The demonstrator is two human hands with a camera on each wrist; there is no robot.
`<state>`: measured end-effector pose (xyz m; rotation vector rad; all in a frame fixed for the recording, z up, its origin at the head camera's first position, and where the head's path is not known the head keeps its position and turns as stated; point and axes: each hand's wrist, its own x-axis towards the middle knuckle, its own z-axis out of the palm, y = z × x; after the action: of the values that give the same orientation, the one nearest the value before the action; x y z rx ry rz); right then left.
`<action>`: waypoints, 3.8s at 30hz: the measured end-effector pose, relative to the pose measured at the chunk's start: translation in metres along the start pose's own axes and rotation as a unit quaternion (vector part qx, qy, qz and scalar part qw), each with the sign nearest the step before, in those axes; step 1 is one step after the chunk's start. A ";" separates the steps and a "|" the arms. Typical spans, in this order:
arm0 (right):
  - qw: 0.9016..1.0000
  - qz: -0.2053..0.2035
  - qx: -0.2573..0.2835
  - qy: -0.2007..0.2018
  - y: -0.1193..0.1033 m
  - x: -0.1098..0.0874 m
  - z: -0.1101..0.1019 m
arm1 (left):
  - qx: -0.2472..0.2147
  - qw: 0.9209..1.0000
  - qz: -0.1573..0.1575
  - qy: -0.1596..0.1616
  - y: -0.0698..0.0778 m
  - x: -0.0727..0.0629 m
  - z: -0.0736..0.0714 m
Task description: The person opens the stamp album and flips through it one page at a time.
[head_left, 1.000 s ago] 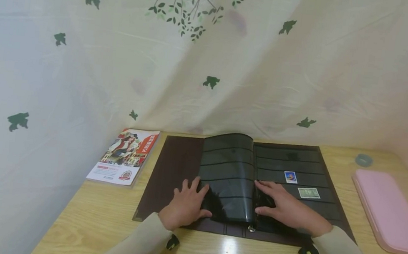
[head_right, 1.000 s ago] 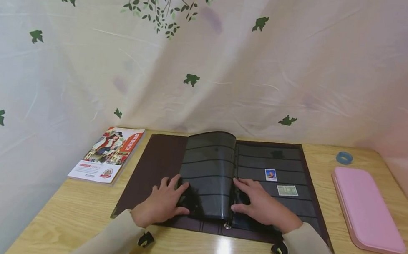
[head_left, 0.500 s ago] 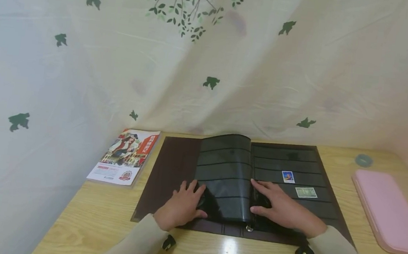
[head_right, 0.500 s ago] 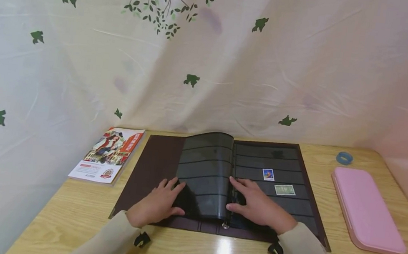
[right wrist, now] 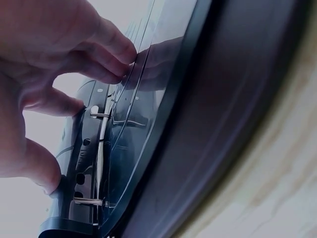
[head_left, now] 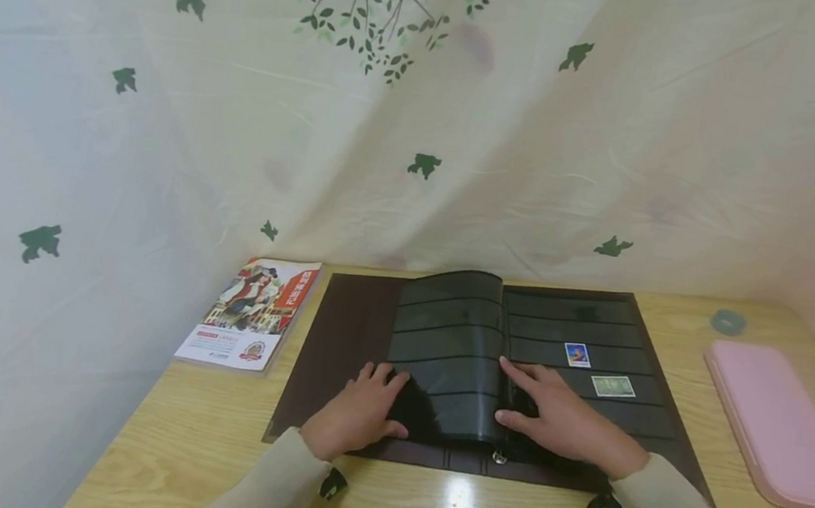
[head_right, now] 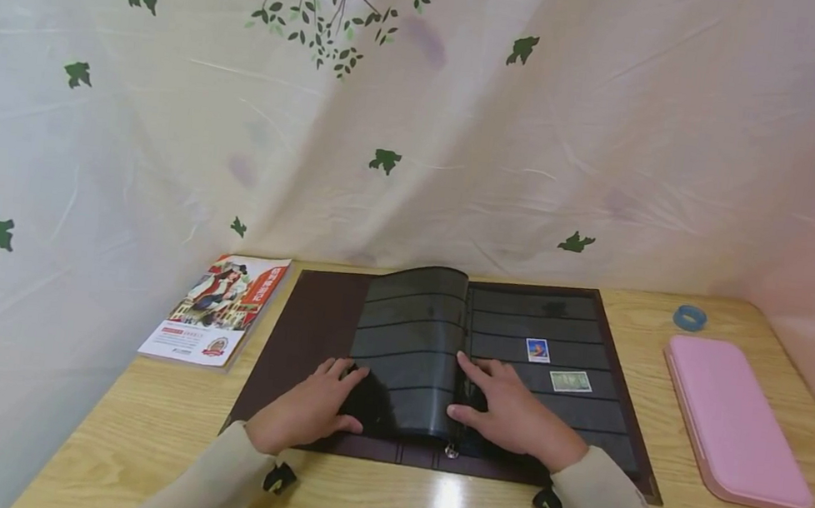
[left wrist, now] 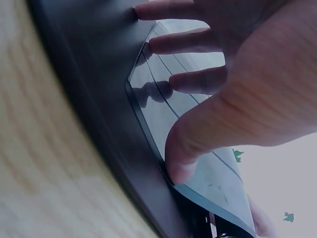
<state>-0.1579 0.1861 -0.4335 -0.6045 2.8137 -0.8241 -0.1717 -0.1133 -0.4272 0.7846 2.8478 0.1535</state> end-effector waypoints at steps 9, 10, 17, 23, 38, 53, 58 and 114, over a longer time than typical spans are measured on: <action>1.000 0.004 -0.010 0.001 -0.002 0.001 0.002 | 0.005 1.000 0.016 0.002 -0.003 -0.003 -0.003; 1.000 0.006 -0.011 0.001 -0.003 0.001 0.002 | 0.002 1.000 0.018 0.002 -0.004 -0.003 -0.004; 1.000 0.012 -0.020 0.007 -0.005 0.003 0.003 | -0.005 1.000 0.017 0.021 -0.004 -0.004 -0.002; 0.999 0.034 -0.039 0.005 -0.012 0.007 0.007 | -0.032 0.998 -0.005 0.052 -0.004 -0.003 0.001; 0.998 0.031 -0.052 -0.020 -0.020 0.016 0.004 | 0.001 0.999 -0.035 0.022 -0.003 -0.005 0.009; 0.996 0.043 -0.071 -0.026 -0.019 0.022 0.001 | 0.025 0.998 -0.049 0.013 -0.007 -0.011 0.005; 0.996 0.037 -0.077 -0.019 -0.015 0.023 0.004 | -0.010 0.997 -0.081 -0.007 -0.008 -0.013 0.005; 0.975 0.158 -0.142 0.071 0.093 -0.096 -0.040 | 0.024 0.998 -0.059 -0.030 -0.009 -0.012 0.007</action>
<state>-0.1117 0.3172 -0.4477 -0.1209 3.0689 -0.4257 -0.1647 -0.1274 -0.4333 0.6154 2.8413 0.0448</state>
